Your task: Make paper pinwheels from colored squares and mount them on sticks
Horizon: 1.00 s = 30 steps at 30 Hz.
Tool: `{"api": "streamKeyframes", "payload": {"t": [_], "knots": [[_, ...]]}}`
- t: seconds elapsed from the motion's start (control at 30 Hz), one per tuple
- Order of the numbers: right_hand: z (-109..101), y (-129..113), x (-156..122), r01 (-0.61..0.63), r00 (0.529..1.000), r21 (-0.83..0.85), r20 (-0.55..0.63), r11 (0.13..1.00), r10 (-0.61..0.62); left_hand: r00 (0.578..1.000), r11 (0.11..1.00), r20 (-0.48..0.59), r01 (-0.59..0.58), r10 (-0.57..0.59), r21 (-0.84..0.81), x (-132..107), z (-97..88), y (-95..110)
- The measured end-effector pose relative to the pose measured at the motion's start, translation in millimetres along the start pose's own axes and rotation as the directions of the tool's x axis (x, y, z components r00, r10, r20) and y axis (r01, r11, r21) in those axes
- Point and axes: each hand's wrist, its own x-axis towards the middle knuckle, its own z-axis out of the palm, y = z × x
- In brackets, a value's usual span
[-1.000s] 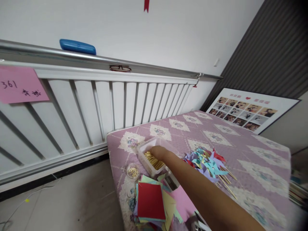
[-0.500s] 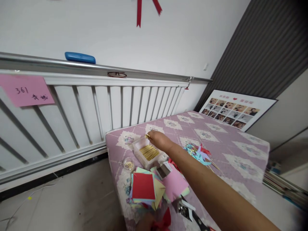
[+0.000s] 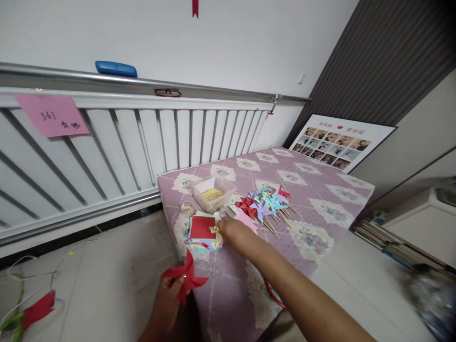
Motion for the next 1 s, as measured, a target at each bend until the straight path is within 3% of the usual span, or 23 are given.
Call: {"api": "streamKeyframes", "payload": {"t": [0.13,0.3,0.53,0.67,0.87,1.0], "knots": [[59,-23,-24,-0.081,0.993,-0.032,0.081,0.996,0.084,0.997,0.993,-0.037,0.057,-0.061,-0.106,-15,-32.9,-1],[104,-43,-23,-0.203,0.971,-0.092,0.113,0.975,0.212,0.996,0.993,-0.033,0.078,-0.081,-0.094,-29,-40.9,3],[124,-41,-7,-0.224,0.970,-0.085,0.076,0.971,0.231,0.993,0.986,0.057,0.105,-0.099,-0.127,-36,-32.9,-2],[131,-38,-11,-0.218,0.976,-0.022,0.018,0.976,0.218,0.996,0.985,0.028,0.087,-0.084,-0.147,-38,-29.7,-2],[139,-20,-34,-0.226,0.959,0.154,-0.140,0.962,0.248,0.995,0.984,0.052,0.097,-0.090,-0.149,-37,-26.0,-3],[154,-7,-63,-0.275,0.896,0.302,-0.265,0.913,0.357,0.994,0.982,0.051,0.106,-0.100,-0.159,-35,-25.6,-7]]}}
